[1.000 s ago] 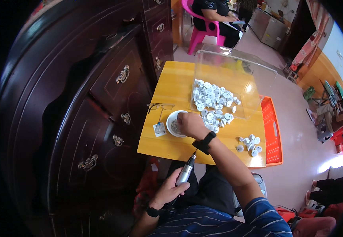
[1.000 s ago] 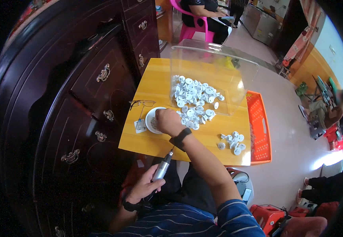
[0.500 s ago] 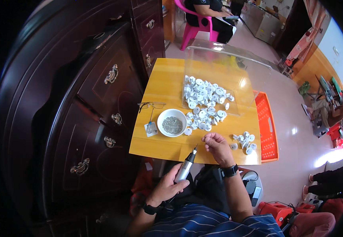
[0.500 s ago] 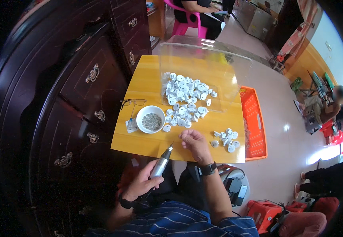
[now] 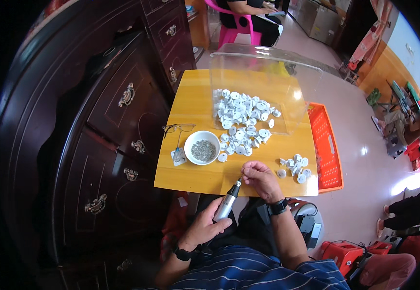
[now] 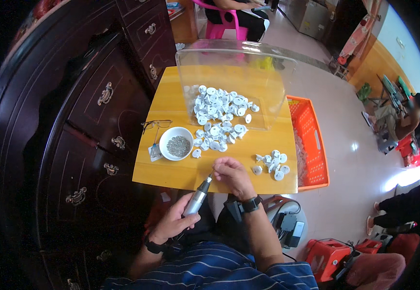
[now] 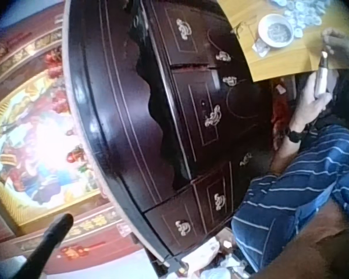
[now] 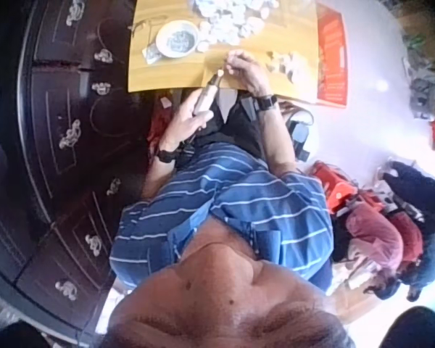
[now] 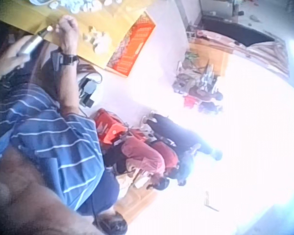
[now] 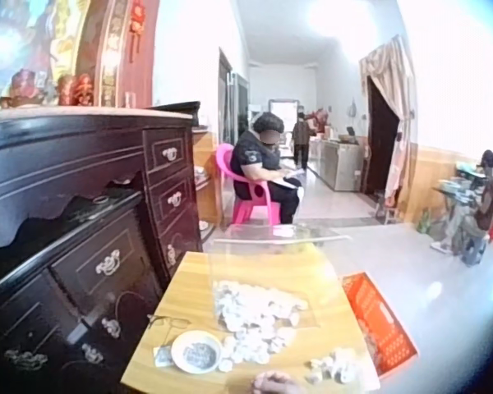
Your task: Assembling small white plastic parts using a handheld electric screwdriver tool in a factory setting.
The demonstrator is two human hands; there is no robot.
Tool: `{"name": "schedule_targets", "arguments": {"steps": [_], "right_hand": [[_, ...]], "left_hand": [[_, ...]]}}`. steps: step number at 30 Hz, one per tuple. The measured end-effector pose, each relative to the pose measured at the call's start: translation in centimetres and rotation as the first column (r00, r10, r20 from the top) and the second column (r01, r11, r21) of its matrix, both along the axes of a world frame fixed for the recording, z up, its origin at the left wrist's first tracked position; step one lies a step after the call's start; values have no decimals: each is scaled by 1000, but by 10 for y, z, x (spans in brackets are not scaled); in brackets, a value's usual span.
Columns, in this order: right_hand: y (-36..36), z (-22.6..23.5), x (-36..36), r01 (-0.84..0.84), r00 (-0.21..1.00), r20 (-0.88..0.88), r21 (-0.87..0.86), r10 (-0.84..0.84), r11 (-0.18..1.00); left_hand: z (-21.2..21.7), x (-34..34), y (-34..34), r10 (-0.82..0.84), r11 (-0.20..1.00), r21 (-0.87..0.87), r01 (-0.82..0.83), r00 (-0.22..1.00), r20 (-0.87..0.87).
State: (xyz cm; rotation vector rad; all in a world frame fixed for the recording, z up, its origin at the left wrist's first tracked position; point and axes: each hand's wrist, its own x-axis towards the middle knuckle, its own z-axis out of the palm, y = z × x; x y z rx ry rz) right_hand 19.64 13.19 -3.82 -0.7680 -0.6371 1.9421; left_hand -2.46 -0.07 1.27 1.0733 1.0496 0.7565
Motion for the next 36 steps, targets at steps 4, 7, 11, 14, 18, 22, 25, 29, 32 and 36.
{"name": "schedule_targets", "arguments": {"steps": [4,7,11,14,18,22,25,29,32,36], "right_hand": [[-1,-1,-1,-33,999,-6,9,33,999],[-2,-2,0,-37,999,-33,1,37,999],[-1,4,-3,-25,1000,-1,-27,25,999],[1,0,-4,-65,997,28,-7,65,998],[2,0,-5,-83,996,24,10,83,997],[5,17,-14,-28,996,83,1,28,1000],[18,8,-5,64,961,263,100,-88,993],[36,6,-1,28,633,672,474,-383,880],[41,13,-6,-185,295,773,623,-562,760],[47,7,-12,-387,65,756,621,-651,682]], "left_hand": [[4,3,-1,0,1000,10,1,999,-36],[4,3,0,-1,1000,17,2,999,-43],[3,1,0,-4,1000,-2,4,1000,-15],[9,1,1,6,1000,10,-5,996,-90],[4,1,1,9,996,86,7,984,-176],[-5,0,4,60,981,193,-17,974,-219],[-4,0,6,62,979,205,-13,971,-233],[-4,-3,10,58,977,215,-2,965,-256],[-9,-5,9,62,980,201,-10,965,-255],[-7,-5,9,64,983,185,-16,963,-260]]}}
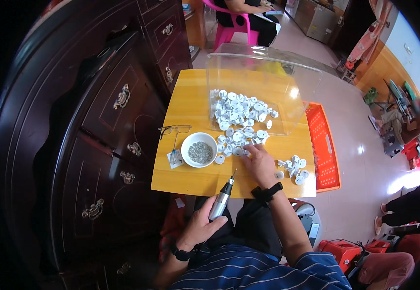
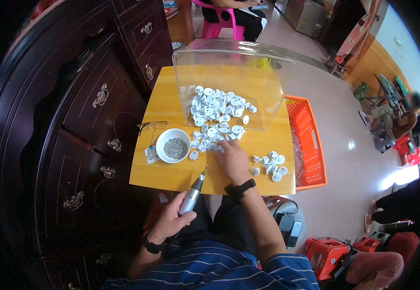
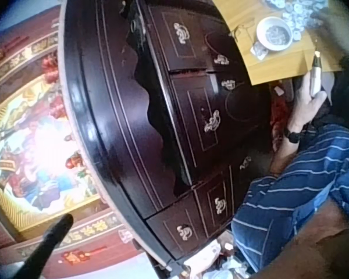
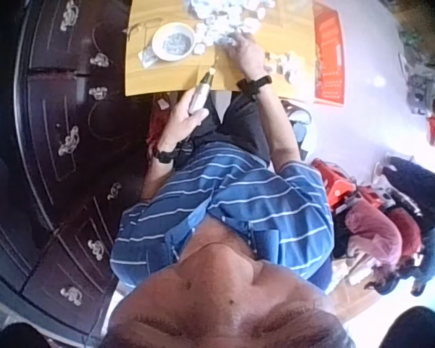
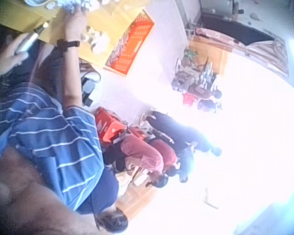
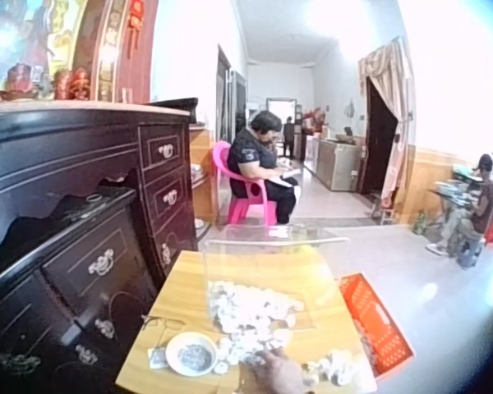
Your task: Assembling small white plastic parts using a handheld electric screwdriver tool in a factory setting.
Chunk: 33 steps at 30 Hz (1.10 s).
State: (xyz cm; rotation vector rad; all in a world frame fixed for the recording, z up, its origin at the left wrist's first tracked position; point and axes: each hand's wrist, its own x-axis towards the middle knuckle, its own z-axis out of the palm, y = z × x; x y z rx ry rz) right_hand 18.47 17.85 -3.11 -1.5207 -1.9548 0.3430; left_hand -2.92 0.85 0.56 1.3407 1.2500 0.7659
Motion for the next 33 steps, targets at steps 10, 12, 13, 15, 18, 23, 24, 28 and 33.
{"name": "schedule_targets", "arguments": {"steps": [10,12,13,15,18,23,24,28,33], "right_hand": [[-10,-10,28,-269,636,-747,-450,-194,852],[-24,1,33,-554,75,-906,-386,-417,738],[-29,-2,39,-621,-36,-901,-318,-432,716],[-35,-11,42,-661,-94,-883,-290,-460,692],[-42,-18,42,-707,-162,-853,-250,-496,662],[-49,-16,29,-511,135,-899,-423,-415,749],[-49,-16,27,-512,131,-900,-420,-415,749],[-49,-22,23,-408,247,-901,-430,-356,806],[-52,-29,20,-395,349,-903,-383,-249,835]], "left_hand": [[0,1,0,-2,1000,-19,2,1000,30],[0,2,1,-3,998,-62,3,1000,2],[2,4,2,-14,999,-53,14,1000,-3],[6,7,3,-28,999,-44,27,1000,-8],[13,13,5,-39,998,-39,38,999,-21],[18,18,4,-44,996,-78,42,999,-23],[18,19,3,-45,996,-78,42,999,-27],[14,19,1,-54,998,-37,53,998,-30],[14,20,3,-71,997,13,71,997,-45]]}}
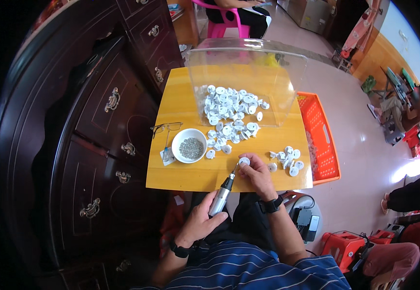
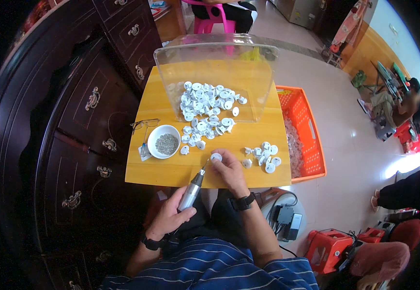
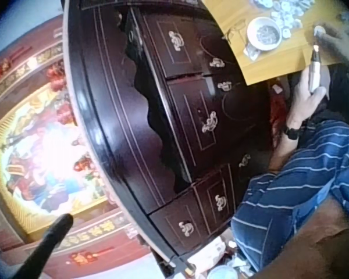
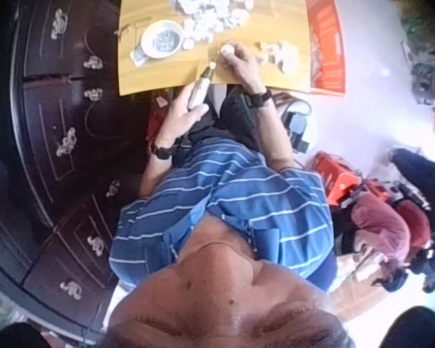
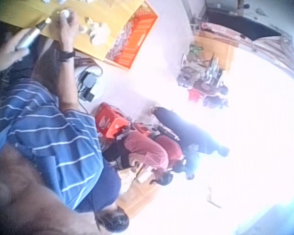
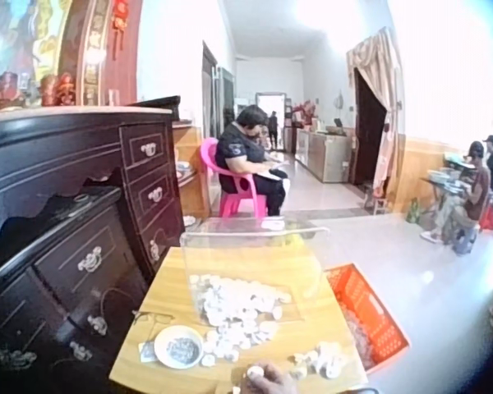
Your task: Assembling small white plastic parts using a handheld electric screwdriver tool in a factory setting.
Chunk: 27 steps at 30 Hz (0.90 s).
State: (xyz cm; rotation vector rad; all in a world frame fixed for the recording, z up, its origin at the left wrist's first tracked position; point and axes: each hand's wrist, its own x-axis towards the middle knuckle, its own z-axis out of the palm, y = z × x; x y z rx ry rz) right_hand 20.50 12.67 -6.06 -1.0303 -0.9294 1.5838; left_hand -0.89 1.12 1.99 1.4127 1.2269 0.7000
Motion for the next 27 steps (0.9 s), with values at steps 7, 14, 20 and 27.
{"name": "schedule_targets", "arguments": {"steps": [7,14,20,27], "right_hand": [[-2,-4,-5,13,995,95,28,-15,1000],[-4,-1,-9,45,980,193,29,-49,999],[-5,3,-11,41,971,235,45,-50,998],[-6,1,-11,45,963,263,58,-59,997]], "left_hand": [[-1,2,4,19,998,-62,-20,1000,-15],[-2,1,6,7,997,-75,-11,999,-48],[0,2,9,8,996,-85,-13,998,-59],[-6,1,9,-17,998,-55,15,999,-32]]}}
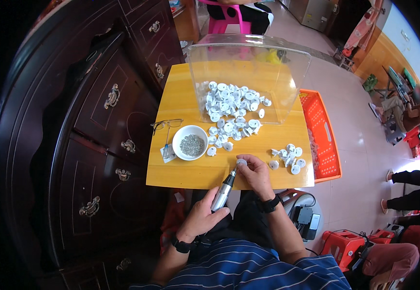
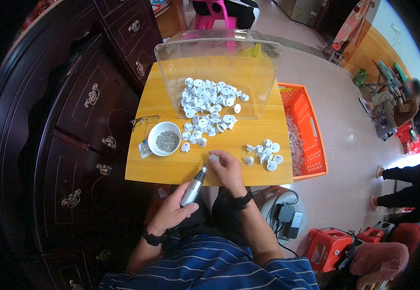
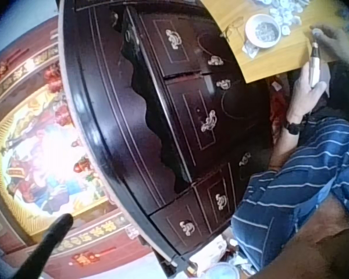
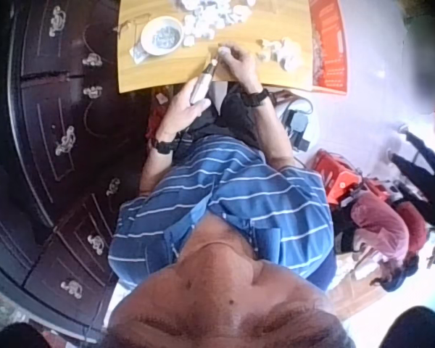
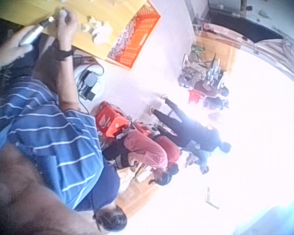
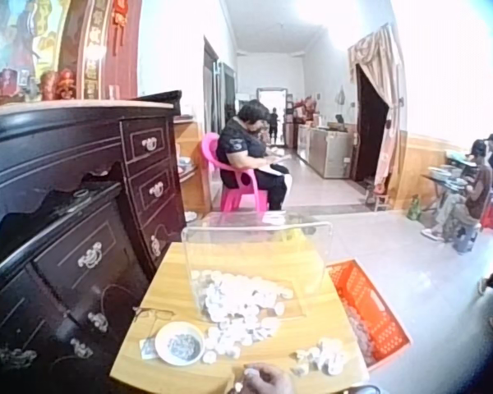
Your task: Assembling small white plastic parts using a handheld electric screwdriver tool in a factory setting.
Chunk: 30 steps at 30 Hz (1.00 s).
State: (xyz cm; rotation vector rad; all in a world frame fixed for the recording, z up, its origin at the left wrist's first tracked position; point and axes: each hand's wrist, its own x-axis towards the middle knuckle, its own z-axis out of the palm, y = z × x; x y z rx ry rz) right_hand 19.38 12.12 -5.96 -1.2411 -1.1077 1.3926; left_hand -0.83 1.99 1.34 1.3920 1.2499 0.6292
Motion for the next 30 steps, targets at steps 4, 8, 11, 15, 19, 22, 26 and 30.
{"name": "schedule_targets", "arguments": {"steps": [4,8,11,15,19,22,26,30], "right_hand": [[-1,-2,-1,7,1000,11,18,-8,1000],[-2,-2,-1,12,1000,11,35,-12,999],[-1,-5,-1,11,999,36,50,-13,999],[-1,-7,-1,20,999,23,65,-22,998],[-2,-5,-2,23,998,54,70,-26,997],[-3,-8,-2,22,996,85,87,-29,996],[-2,-15,-2,17,991,126,138,-35,990],[-2,-17,-3,3,985,170,195,-37,981]], "left_hand": [[2,1,0,12,1000,-14,-12,1000,-13],[2,1,0,27,998,-56,-28,999,-28],[1,1,0,29,998,-51,-30,999,-23],[1,1,2,21,999,-49,-22,999,-29],[-2,1,0,26,998,-50,-28,999,-21],[-5,-1,0,22,999,-32,-22,1000,-18],[3,-2,1,31,989,-144,-24,998,47],[1,-3,-1,56,992,-121,-43,993,100]]}}
